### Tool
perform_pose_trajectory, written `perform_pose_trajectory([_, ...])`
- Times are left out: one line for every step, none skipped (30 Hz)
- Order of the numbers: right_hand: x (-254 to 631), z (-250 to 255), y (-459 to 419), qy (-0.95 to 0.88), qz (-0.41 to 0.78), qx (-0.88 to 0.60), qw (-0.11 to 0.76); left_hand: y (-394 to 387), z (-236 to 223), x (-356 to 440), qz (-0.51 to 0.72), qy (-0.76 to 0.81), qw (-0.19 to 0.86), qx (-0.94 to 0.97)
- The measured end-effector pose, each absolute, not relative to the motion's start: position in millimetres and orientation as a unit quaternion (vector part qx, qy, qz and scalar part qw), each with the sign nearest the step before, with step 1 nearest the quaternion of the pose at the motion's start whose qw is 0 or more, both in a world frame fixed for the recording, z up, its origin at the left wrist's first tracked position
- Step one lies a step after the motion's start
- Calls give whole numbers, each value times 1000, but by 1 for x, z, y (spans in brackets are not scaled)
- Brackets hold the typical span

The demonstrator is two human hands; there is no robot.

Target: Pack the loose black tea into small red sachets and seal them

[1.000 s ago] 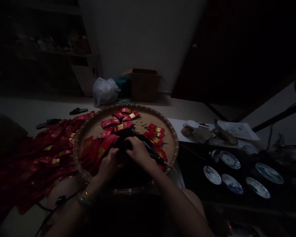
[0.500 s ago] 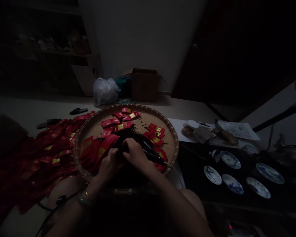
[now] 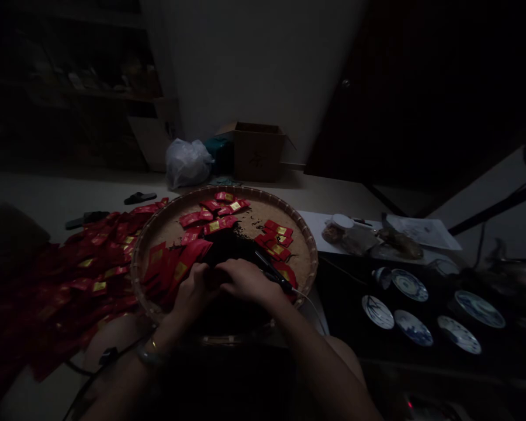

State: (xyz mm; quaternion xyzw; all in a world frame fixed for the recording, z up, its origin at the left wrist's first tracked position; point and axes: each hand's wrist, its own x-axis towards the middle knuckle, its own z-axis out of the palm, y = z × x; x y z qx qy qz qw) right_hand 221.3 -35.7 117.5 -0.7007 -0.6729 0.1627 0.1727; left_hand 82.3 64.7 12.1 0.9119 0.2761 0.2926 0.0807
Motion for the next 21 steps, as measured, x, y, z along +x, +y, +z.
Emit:
perform_pose_trajectory([219,115,-35,-675,160,-705,149,64,12,82,293,269,85,914])
perform_pose_trajectory([216,113,-34,-677,158,-707,129,64,13,82,293,262,89,915])
perform_pose_trajectory([214,111,-33,-680,158,-706,117,64,13,81,294,255,93,917])
perform_pose_trajectory([213,110,-32,-685,163,-701,114,64,13,81,294,251,95,917])
perform_pose_trajectory([212,110,-32,-690,169,-693,121,64,13,81,295,249,95,917])
perform_pose_trajectory([213,110,-31,-694,175,-685,140,65,13,81,298,251,93,916])
perform_pose_trajectory([215,112,-31,-693,178,-678,168,65,12,81,302,254,89,915])
perform_pose_trajectory([217,115,-32,-688,178,-674,202,65,12,81,308,258,86,912])
perform_pose_trajectory([220,118,-33,-677,171,-675,236,66,11,81,315,261,82,909])
perform_pose_trajectory([223,121,-34,-664,162,-682,262,66,10,81,323,264,80,905])
perform_pose_trajectory([225,124,-35,-652,154,-690,276,66,9,81,331,268,79,901])
perform_pose_trajectory([227,125,-37,-645,149,-697,276,66,9,82,339,270,78,898])
perform_pose_trajectory([227,126,-37,-643,147,-703,266,66,8,82,346,272,79,894])
perform_pose_trajectory([226,126,-38,-646,147,-706,250,66,7,83,353,274,79,891])
perform_pose_trajectory([224,124,-38,-652,144,-707,233,66,7,83,359,276,79,888])
perform_pose_trajectory([221,122,-37,-659,136,-708,215,66,7,83,364,277,80,885])
perform_pose_trajectory([217,119,-35,-664,123,-710,199,65,7,83,368,278,82,884])
perform_pose_trajectory([213,116,-33,-667,106,-714,182,65,7,83,369,279,85,883])
perform_pose_trajectory([210,113,-31,-668,88,-721,163,65,8,82,368,281,90,882])
perform_pose_trajectory([207,111,-30,-668,72,-726,145,65,10,81,364,281,98,882])
perform_pose_trajectory([206,109,-28,-667,62,-731,129,66,13,79,357,278,110,885])
